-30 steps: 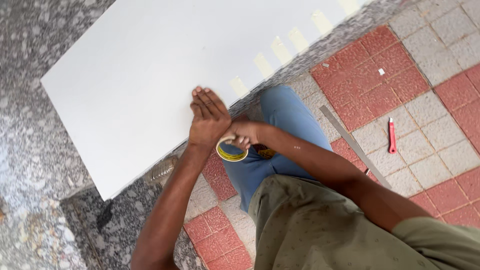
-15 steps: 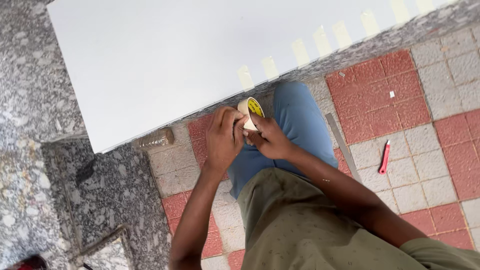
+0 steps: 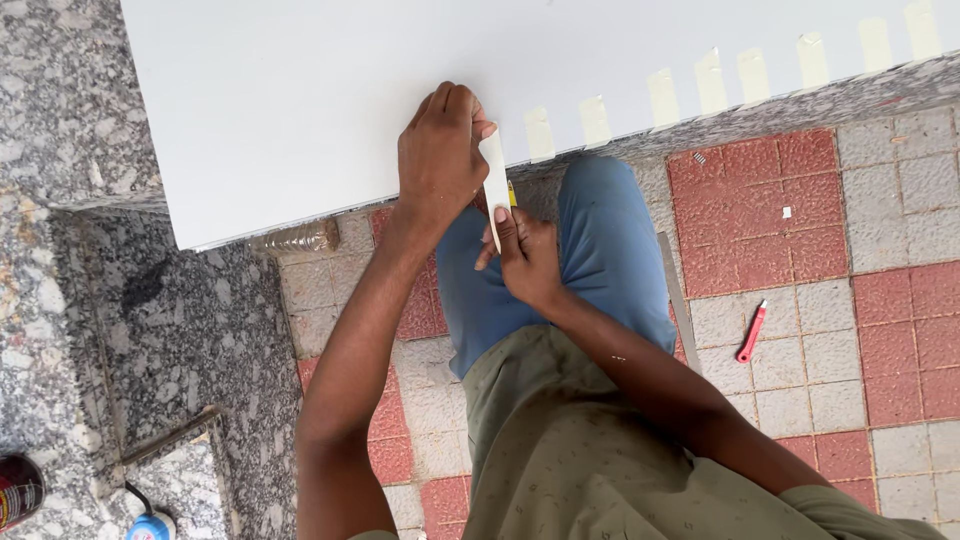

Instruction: The person applies a laminate sheet to a piece of wood, smooths it with their hands, and then secures the edges by applying masking tape.

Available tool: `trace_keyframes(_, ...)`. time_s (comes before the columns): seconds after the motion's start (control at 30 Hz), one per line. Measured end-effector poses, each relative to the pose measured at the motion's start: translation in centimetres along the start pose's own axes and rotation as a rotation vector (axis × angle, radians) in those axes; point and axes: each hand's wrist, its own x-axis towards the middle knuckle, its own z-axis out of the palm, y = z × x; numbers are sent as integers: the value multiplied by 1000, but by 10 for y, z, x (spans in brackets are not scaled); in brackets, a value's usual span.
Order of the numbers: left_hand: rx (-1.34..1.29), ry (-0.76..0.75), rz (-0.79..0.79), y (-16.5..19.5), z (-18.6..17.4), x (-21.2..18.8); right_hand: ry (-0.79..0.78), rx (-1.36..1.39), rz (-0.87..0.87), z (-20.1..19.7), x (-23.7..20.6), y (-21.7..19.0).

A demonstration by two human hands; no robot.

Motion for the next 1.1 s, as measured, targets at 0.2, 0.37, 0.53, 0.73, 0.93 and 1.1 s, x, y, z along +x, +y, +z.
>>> trace_keyframes(0.2,201,216,-29,10,-15,-13,27,-22,-83,4,17,29)
trace_keyframes(0.37,531,40,301,6,-6,-41,78,-175,-360,6,59,56)
trace_keyframes(0.53,887,-63,473,-16,22,-40,142,-162,-476,13,73,48)
trace_keyframes(0.73,990,-21,598,-39,30,-40,149,-167,-566,15,78,25)
trace_keyframes(0.93,1069,23,701,-34,26,-22,-181,8,306,3,56,35)
trace_keyframes(1.1,545,-26,429,1,-2,-49,-432,315,534,-16,12,40)
